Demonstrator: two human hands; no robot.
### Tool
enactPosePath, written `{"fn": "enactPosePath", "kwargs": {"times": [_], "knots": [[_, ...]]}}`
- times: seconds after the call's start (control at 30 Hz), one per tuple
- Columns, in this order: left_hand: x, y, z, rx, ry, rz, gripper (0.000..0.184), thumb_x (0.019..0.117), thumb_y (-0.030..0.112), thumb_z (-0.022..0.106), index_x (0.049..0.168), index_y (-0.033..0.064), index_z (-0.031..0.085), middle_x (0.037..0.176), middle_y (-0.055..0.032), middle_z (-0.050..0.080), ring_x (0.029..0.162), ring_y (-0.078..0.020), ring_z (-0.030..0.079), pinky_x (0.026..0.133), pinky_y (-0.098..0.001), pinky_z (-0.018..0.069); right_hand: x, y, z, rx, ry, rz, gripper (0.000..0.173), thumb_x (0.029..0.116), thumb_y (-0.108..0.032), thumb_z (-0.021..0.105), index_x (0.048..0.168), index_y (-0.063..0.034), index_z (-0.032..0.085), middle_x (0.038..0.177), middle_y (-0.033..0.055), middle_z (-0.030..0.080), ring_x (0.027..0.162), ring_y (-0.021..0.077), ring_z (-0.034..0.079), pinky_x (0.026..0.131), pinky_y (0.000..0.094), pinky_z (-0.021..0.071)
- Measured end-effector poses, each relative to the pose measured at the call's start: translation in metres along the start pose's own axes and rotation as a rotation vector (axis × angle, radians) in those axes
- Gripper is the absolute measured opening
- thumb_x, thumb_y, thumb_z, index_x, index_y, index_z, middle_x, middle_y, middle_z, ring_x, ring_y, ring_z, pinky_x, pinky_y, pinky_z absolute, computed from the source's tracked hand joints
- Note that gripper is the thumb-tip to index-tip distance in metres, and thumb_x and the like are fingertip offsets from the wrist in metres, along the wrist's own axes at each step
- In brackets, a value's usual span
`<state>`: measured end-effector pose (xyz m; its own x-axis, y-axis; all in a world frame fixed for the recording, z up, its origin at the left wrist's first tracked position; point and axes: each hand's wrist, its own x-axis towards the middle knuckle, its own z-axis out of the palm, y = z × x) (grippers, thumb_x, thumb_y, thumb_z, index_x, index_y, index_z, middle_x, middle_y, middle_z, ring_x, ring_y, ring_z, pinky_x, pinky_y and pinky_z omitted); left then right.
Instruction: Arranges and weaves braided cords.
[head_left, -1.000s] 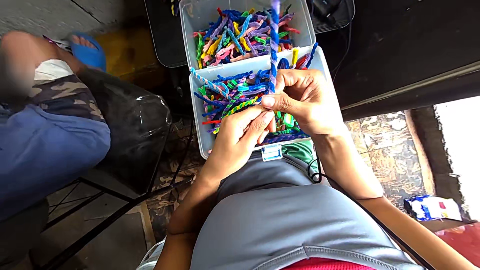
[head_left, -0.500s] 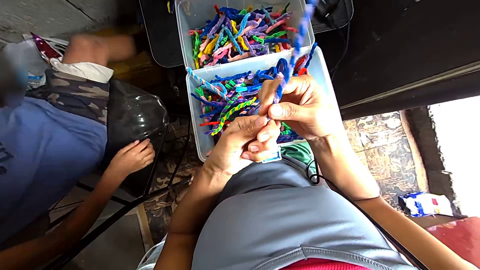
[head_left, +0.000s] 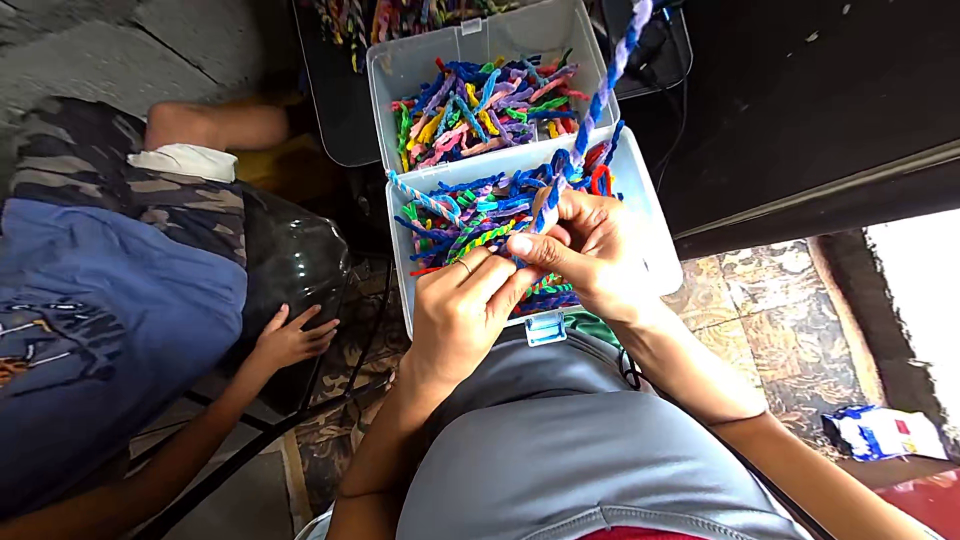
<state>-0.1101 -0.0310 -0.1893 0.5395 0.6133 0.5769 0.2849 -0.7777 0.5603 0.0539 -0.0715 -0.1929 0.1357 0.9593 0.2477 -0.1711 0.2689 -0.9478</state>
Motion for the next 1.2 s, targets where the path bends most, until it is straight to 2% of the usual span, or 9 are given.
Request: {"fn": "enactPosePath", "kwargs": {"times": [0.23, 0.3, 0.47, 0.73, 0.8, 0.87, 0.93, 1.1, 1.2], "knots": [[0.010, -0.009, -0.005, -0.237, -0.114, -0.046, 0.024, 0.0901, 0.011, 0.072, 0.070, -0.0023, 0.067, 0.069, -0.0055, 0.063, 0.062, 0.0023, 0.055, 0.058, -0.0099, 0.0441, 0.003, -0.005, -0.009, -0.007, -0.085, 0.097, 0.021, 0.0963, -0.007, 0.064, 0.078, -0.0119, 0.055, 0.060, -0.0062, 0.051, 0.047, -0.0017, 0.046, 0.043, 0.0114, 0.0385], [0.022, -0.019, -0.010, -0.212, -0.184, -0.026, 0.028, 0.0936, 0.013, 0.069, 0.069, -0.0015, 0.065, 0.066, -0.0042, 0.058, 0.058, 0.0011, 0.050, 0.055, -0.0115, 0.0404, 0.006, -0.010, -0.017, -0.171, -0.141, 0.109, 0.016, 0.1028, -0.017, 0.057, 0.089, -0.0099, 0.059, 0.068, -0.0049, 0.058, 0.054, -0.0009, 0.054, 0.048, 0.0129, 0.0450], [0.094, -0.077, -0.023, 0.115, -0.226, -0.029, 0.034, 0.1006, 0.022, 0.063, 0.082, -0.0060, 0.071, 0.072, -0.0157, 0.066, 0.063, -0.0187, 0.061, 0.063, -0.0344, 0.0505, 0.010, -0.022, -0.036, -0.473, -0.126, 0.088, 0.039, 0.1062, -0.031, 0.050, 0.135, -0.0046, 0.056, 0.088, -0.0031, 0.063, 0.069, 0.0021, 0.061, 0.057, 0.0174, 0.0526], [0.231, -0.173, 0.008, 0.365, -0.451, -0.397, 0.045, 0.1070, 0.032, 0.053, 0.101, -0.0101, 0.069, 0.100, -0.0275, 0.068, 0.098, -0.0430, 0.064, 0.090, -0.0641, 0.0445, 0.014, -0.023, -0.054, -0.572, -0.083, 0.087, 0.046, 0.1019, -0.029, 0.059, 0.141, -0.0067, 0.053, 0.087, -0.0039, 0.064, 0.073, 0.0024, 0.064, 0.061, 0.0180, 0.0544], [0.236, -0.191, 0.023, 0.411, -0.471, -0.521, 0.055, 0.1075, 0.038, 0.051, 0.117, -0.0137, 0.065, 0.123, -0.0382, 0.061, 0.121, -0.0546, 0.056, 0.102, -0.0716, 0.0382, 0.014, -0.023, -0.056, -0.606, -0.078, 0.059, 0.044, 0.1019, -0.027, 0.058, 0.139, -0.0046, 0.055, 0.086, -0.0039, 0.064, 0.074, 0.0015, 0.062, 0.064, 0.0168, 0.0528], [0.229, -0.202, 0.036, 0.418, -0.468, -0.622, 0.064, 0.1061, 0.045, 0.051, 0.131, -0.0133, 0.058, 0.143, -0.0411, 0.045, 0.133, -0.0561, 0.046, 0.108, -0.0700, 0.0352, 0.015, -0.021, -0.059, -0.654, -0.079, 0.034, 0.042, 0.1024, -0.029, 0.058, 0.135, -0.0035, 0.058, 0.085, -0.0043, 0.065, 0.074, 0.0003, 0.062, 0.066, 0.0157, 0.0524], [0.218, -0.209, 0.045, 0.364, -0.413, -0.621, 0.064, 0.1037, 0.043, 0.057, 0.137, -0.0109, 0.053, 0.149, -0.0414, 0.036, 0.135, -0.0563, 0.043, 0.109, -0.0677, 0.0361, 0.016, -0.018, -0.063, -0.686, -0.076, 0.025, 0.041, 0.1029, -0.031, 0.057, 0.133, -0.0034, 0.060, 0.085, -0.0041, 0.066, 0.074, 0.0008, 0.062, 0.068, 0.0164, 0.0524], [0.202, -0.197, 0.019, 0.117, -0.310, -0.517, 0.055, 0.1063, 0.037, 0.053, 0.139, -0.0080, 0.053, 0.143, -0.0380, 0.043, 0.130, -0.0495, 0.048, 0.108, -0.0592, 0.0402, 0.017, -0.013, -0.068, -0.651, 0.009, 0.021, 0.035, 0.1021, -0.027, 0.058, 0.130, -0.0060, 0.064, 0.086, -0.0036, 0.069, 0.074, 0.0023, 0.064, 0.068, 0.0202, 0.0550], [0.226, -0.146, -0.039, 0.066, -0.249, -0.298, 0.053, 0.1098, 0.037, 0.040, 0.139, -0.0052, 0.054, 0.139, -0.0270, 0.055, 0.128, -0.0306, 0.056, 0.109, -0.0464, 0.0438, 0.020, -0.047, -0.083, -0.555, 0.155, -0.073, 0.036, 0.1079, -0.026, 0.046, 0.131, -0.0055, 0.063, 0.102, -0.0027, 0.070, 0.089, 0.0050, 0.067, 0.083, 0.0277, 0.0584]]}}
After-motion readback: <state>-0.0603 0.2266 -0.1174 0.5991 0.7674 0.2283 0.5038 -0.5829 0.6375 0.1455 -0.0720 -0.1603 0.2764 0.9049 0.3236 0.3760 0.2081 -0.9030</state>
